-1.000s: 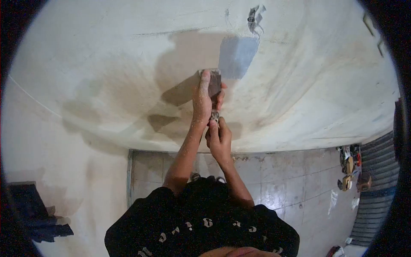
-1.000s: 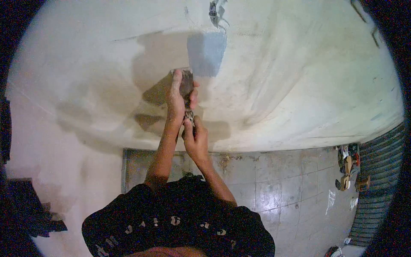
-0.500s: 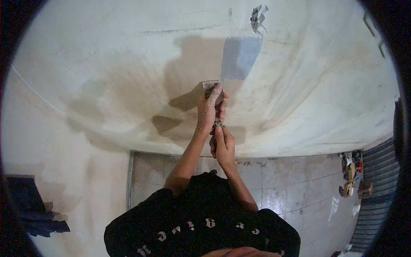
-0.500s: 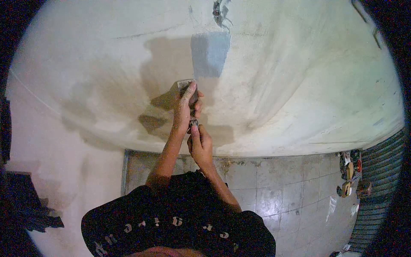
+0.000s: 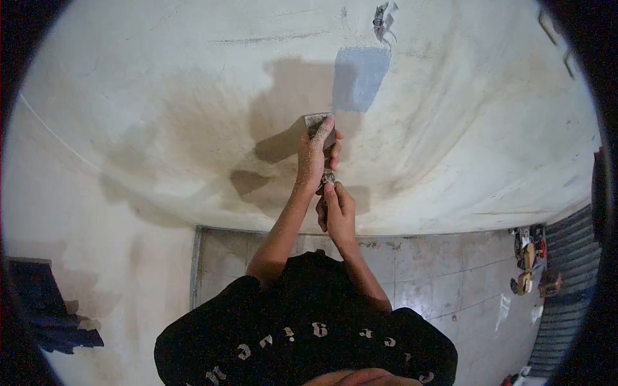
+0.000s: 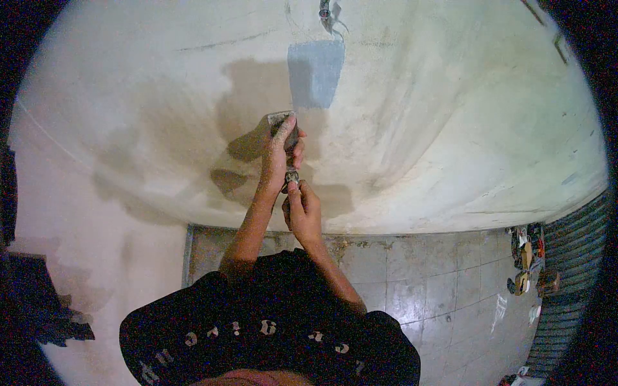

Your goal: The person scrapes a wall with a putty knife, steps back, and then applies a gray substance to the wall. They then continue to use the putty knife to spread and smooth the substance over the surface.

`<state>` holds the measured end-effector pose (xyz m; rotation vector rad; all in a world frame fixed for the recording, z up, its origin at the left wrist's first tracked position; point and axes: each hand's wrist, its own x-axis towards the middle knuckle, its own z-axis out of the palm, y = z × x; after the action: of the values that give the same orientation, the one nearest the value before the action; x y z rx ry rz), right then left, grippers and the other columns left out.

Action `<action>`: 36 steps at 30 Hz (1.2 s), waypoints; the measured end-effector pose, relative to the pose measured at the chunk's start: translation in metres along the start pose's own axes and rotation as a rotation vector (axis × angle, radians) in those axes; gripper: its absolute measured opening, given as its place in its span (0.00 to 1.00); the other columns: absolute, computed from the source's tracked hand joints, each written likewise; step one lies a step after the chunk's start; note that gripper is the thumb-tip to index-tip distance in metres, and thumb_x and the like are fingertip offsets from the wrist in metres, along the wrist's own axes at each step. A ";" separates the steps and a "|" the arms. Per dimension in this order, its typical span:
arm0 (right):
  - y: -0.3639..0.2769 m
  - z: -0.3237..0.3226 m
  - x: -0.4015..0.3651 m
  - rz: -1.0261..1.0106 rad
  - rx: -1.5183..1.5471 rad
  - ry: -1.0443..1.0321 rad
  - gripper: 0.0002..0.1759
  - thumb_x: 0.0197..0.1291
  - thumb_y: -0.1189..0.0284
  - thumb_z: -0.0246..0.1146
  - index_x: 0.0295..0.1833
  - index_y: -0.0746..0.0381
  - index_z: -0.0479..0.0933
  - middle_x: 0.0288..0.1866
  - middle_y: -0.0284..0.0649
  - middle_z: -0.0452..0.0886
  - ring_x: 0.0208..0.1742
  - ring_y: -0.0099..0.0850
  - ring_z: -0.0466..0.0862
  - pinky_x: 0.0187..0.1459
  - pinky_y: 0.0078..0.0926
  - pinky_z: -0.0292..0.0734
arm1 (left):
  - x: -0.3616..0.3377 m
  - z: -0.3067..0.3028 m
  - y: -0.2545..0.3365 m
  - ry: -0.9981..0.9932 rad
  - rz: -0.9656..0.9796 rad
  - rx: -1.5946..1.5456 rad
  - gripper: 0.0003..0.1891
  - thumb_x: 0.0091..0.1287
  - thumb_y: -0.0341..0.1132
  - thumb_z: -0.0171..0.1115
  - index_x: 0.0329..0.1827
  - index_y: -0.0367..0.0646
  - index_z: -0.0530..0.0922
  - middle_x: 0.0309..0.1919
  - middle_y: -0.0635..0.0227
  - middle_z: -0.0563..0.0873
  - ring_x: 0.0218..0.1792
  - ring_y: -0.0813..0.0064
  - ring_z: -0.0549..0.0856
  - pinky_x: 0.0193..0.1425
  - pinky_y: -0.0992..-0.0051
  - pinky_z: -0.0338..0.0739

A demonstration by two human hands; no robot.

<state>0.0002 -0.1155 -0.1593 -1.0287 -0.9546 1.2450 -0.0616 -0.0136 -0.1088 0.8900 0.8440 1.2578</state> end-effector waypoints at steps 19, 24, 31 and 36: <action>0.004 0.006 -0.016 -0.194 -0.084 0.125 0.17 0.72 0.68 0.56 0.60 0.64 0.65 0.23 0.33 0.73 0.15 0.17 0.67 0.15 0.17 0.59 | -0.004 0.004 0.007 -0.009 -0.043 0.011 0.23 0.67 0.57 0.59 0.29 0.44 0.76 0.11 0.74 0.71 0.08 0.79 0.68 0.13 0.77 0.59; -0.001 0.008 -0.023 -0.381 -0.318 0.217 0.24 0.69 0.74 0.58 0.68 0.65 0.64 0.27 0.33 0.75 0.25 0.17 0.71 0.28 0.16 0.66 | -0.003 0.003 0.005 -0.022 -0.024 0.001 0.23 0.68 0.56 0.59 0.30 0.43 0.76 0.12 0.74 0.72 0.08 0.79 0.69 0.12 0.78 0.61; 0.007 0.010 -0.015 -0.459 -0.334 0.227 0.20 0.67 0.78 0.56 0.64 0.70 0.70 0.58 0.56 0.79 0.61 0.38 0.80 0.58 0.32 0.75 | -0.005 0.004 0.008 -0.041 -0.012 -0.005 0.22 0.68 0.55 0.59 0.30 0.43 0.75 0.12 0.73 0.73 0.08 0.79 0.70 0.11 0.79 0.62; 0.011 0.011 -0.012 -0.502 -0.401 0.279 0.19 0.69 0.78 0.56 0.63 0.69 0.70 0.42 0.43 0.80 0.38 0.24 0.73 0.38 0.22 0.69 | 0.000 0.001 0.003 -0.060 -0.006 -0.005 0.22 0.68 0.54 0.59 0.30 0.43 0.75 0.12 0.73 0.72 0.09 0.80 0.70 0.11 0.79 0.63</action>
<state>-0.0144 -0.1264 -0.1671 -1.1413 -1.1748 0.4898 -0.0619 -0.0133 -0.1059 0.9162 0.7950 1.2222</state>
